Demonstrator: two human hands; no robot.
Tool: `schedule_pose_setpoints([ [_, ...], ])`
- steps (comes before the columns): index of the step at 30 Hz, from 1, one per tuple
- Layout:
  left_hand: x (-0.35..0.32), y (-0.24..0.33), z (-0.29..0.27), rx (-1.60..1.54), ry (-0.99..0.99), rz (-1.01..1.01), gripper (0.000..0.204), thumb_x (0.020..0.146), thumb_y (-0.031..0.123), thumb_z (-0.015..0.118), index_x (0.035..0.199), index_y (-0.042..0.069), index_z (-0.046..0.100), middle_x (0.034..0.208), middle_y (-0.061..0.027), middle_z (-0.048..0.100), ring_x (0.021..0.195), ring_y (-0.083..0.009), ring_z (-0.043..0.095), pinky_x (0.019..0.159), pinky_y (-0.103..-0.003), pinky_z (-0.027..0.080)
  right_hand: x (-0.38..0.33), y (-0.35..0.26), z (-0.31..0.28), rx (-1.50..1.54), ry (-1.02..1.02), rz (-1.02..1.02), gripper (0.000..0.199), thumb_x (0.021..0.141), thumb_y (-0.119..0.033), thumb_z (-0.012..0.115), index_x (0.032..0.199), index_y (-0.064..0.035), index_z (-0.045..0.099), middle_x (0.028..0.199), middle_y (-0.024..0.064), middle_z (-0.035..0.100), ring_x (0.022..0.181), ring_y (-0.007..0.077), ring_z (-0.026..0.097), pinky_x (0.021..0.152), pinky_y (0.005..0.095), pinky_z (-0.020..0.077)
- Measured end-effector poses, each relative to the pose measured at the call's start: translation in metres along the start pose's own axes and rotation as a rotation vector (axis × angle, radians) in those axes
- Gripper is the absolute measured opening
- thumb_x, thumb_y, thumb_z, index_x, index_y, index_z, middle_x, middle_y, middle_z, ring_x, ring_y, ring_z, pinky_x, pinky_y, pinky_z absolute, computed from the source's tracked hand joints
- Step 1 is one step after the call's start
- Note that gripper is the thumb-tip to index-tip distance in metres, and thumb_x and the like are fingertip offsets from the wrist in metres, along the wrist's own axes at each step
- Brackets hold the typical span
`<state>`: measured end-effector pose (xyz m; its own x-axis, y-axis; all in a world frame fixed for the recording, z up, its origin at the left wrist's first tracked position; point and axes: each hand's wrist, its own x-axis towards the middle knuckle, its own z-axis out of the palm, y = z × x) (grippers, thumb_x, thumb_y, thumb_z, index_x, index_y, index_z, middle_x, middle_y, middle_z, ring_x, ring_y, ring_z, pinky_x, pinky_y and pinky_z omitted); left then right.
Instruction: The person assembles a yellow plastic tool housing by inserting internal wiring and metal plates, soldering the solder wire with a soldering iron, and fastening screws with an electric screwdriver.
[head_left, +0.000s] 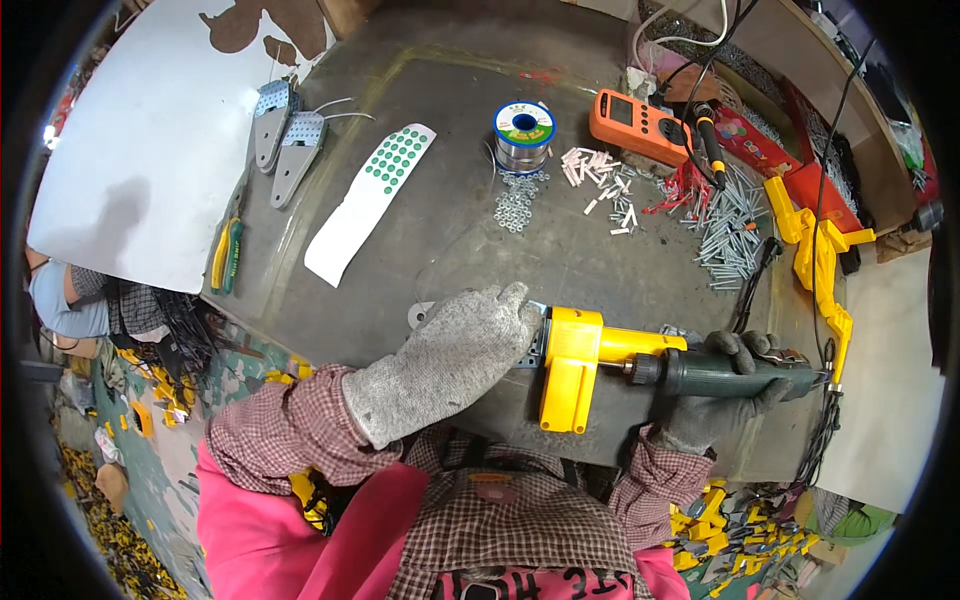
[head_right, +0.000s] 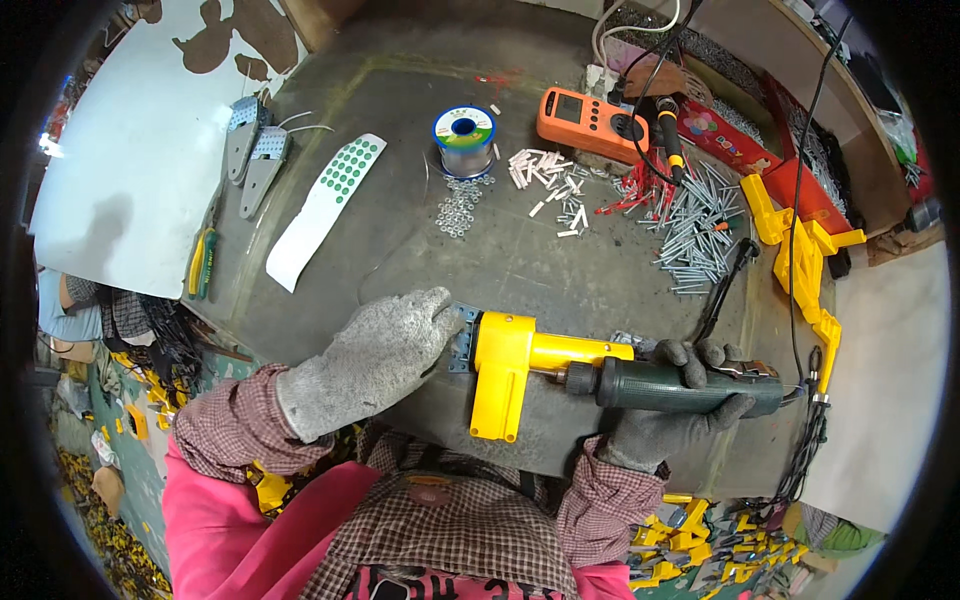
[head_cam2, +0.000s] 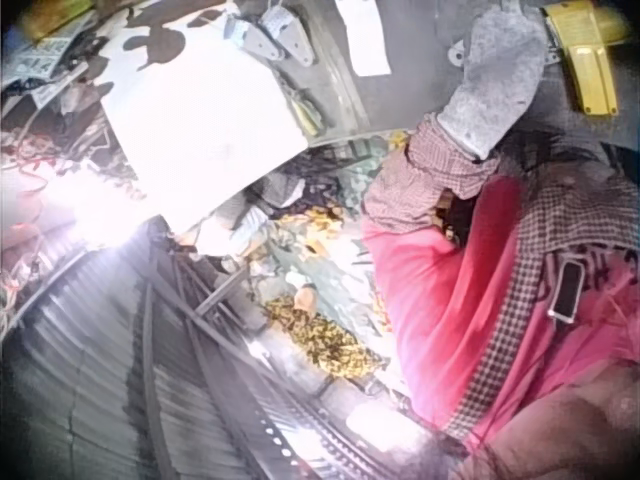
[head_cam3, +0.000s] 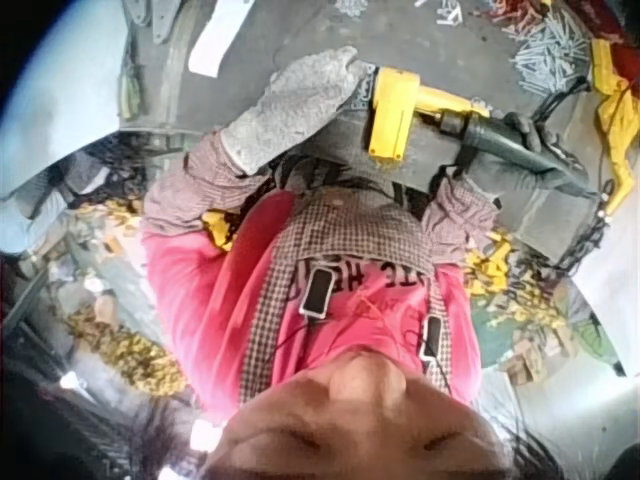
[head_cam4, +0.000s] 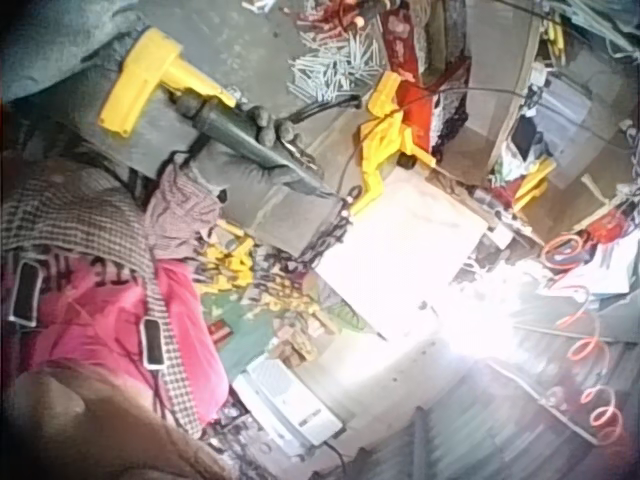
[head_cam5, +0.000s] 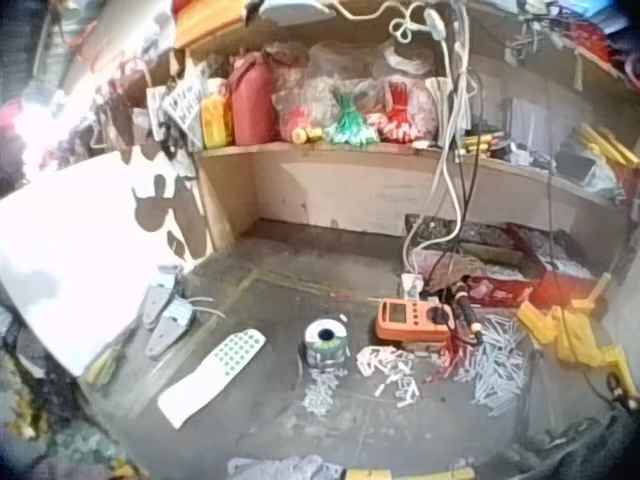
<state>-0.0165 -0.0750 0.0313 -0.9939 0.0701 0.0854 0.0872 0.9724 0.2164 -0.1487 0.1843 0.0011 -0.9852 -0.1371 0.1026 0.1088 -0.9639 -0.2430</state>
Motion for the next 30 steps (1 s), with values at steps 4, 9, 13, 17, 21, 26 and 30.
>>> schedule_pose_setpoints([
  [4,-0.013,0.001,0.009,-0.46,0.186,-0.076,0.03,0.069,0.009,0.077,0.092,0.006,0.059,0.099,-0.0119,0.059,0.097,-0.0312,0.058,0.085,-0.041,0.045,0.0,-0.001,-0.002,-0.018,0.033,-0.019,0.029,0.087,-0.032,0.072,0.103,-0.0092,0.064,0.097,0.0062,0.057,0.072,0.0138,0.06,0.085,0.0365,0.0497],
  [9,-0.025,0.018,0.041,-0.709,0.348,-0.215,0.027,0.072,0.011,0.076,0.092,0.007,0.059,0.099,-0.0114,0.056,0.095,-0.0325,0.054,0.087,-0.044,0.043,0.0,-0.001,0.004,0.05,-0.004,0.013,0.028,0.088,-0.031,0.072,0.105,-0.0104,0.064,0.094,0.0053,0.058,0.071,0.0132,0.059,0.084,0.037,0.0489],
  [13,-0.025,0.021,0.044,-0.701,0.423,-0.218,0.023,0.073,0.005,0.075,0.089,0.006,0.059,0.097,-0.011,0.058,0.091,-0.0299,0.056,0.083,-0.042,0.044,0.003,0.005,0.008,-0.033,-0.069,-0.081,0.026,0.089,-0.03,0.071,0.101,-0.0104,0.061,0.088,0.003,0.059,0.068,0.0123,0.058,0.08,0.0354,0.0477],
  [17,-0.028,0.022,0.049,-0.737,0.437,-0.229,0.023,0.072,0.007,0.074,0.089,0.007,0.059,0.099,-0.0104,0.059,0.093,-0.0307,0.056,0.085,-0.043,0.042,0.001,0.012,0.01,0.043,-0.076,-0.075,0.026,0.089,-0.03,0.071,0.099,-0.01,0.059,0.083,0.002,0.058,0.066,0.0124,0.057,0.078,0.0347,0.0471],
  [21,-0.025,0.022,0.043,-0.709,0.43,-0.213,0.022,0.072,0.007,0.073,0.088,0.007,0.058,0.099,-0.0099,0.059,0.094,-0.0306,0.056,0.085,-0.043,0.042,0.003,0.013,0.015,0.067,-0.09,-0.072,0.025,0.087,-0.026,0.073,0.097,-0.0087,0.058,0.083,0.0026,0.057,0.067,0.013,0.056,0.076,0.033,0.0462],
  [26,-0.011,0.021,0.025,-0.767,0.199,-0.212,0.024,0.078,0.006,0.075,0.1,0.008,0.066,0.102,-0.0126,0.062,0.102,-0.0325,0.058,0.089,-0.042,0.046,0.004,-0.003,0.016,0.046,-0.022,-0.096,0.033,0.085,-0.036,0.072,0.099,-0.0097,0.058,0.079,0.0002,0.056,0.066,0.0119,0.057,0.078,0.0347,0.048],
  [30,-0.022,0.006,0.02,-0.762,0.252,-0.264,0.018,0.071,0.0,0.073,0.087,0.007,0.068,0.094,-0.0098,0.066,0.104,-0.0301,0.06,0.094,-0.042,0.045,0.001,0.03,0.006,-0.057,0.083,-0.093,0.043,0.083,-0.051,0.072,0.098,-0.0152,0.054,0.078,-0.0037,0.053,0.07,0.012,0.054,0.08,0.0349,0.0464],
])
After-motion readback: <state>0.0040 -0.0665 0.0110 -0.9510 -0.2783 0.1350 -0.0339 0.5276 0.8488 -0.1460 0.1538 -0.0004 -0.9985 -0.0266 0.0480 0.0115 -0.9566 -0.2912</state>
